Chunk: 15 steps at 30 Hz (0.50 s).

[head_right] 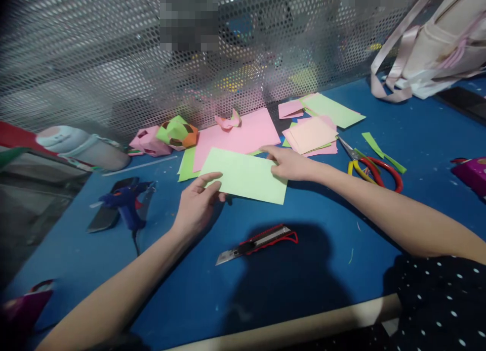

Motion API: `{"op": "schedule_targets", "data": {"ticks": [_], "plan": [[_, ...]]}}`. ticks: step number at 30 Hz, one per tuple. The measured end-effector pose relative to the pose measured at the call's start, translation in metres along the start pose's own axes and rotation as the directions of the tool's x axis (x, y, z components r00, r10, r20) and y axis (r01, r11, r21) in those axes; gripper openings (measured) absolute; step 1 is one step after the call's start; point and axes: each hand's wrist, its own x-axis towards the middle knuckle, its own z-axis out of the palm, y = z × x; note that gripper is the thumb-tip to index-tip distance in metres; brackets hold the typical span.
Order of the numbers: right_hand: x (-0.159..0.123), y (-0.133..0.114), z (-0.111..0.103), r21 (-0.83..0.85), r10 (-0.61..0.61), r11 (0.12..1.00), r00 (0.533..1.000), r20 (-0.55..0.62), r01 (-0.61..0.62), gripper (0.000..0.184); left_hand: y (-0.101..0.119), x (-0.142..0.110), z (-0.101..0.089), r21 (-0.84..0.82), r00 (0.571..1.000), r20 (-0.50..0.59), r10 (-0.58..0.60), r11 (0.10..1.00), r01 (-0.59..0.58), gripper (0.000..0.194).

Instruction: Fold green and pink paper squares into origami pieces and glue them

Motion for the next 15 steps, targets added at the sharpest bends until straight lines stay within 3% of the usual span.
{"op": "schedule_targets", "data": {"ticks": [2,4,9,15], "plan": [[-0.001,0.005,0.005,-0.137,-0.009,0.990,0.981,-0.194,-0.018,0.054,-0.004,0.000,0.000,-0.064,0.998,-0.062,-0.025,0.998,0.021,0.038],[-0.003,0.006,0.012,-0.258,-0.105,0.966,0.958,-0.267,0.034,0.044,-0.007,-0.004,0.003,-0.119,0.994,-0.082,-0.071,0.991,0.061,0.042],[-0.016,-0.011,0.031,-0.409,-0.307,0.873,0.951,-0.040,0.265,0.031,-0.009,-0.022,0.012,-0.183,0.978,-0.001,-0.209,0.962,0.205,0.044],[-0.027,-0.021,0.047,-0.383,-0.325,0.860,0.941,0.095,0.336,0.027,0.005,-0.030,-0.003,-0.071,0.955,0.112,-0.273,0.957,0.282,0.048]]}}
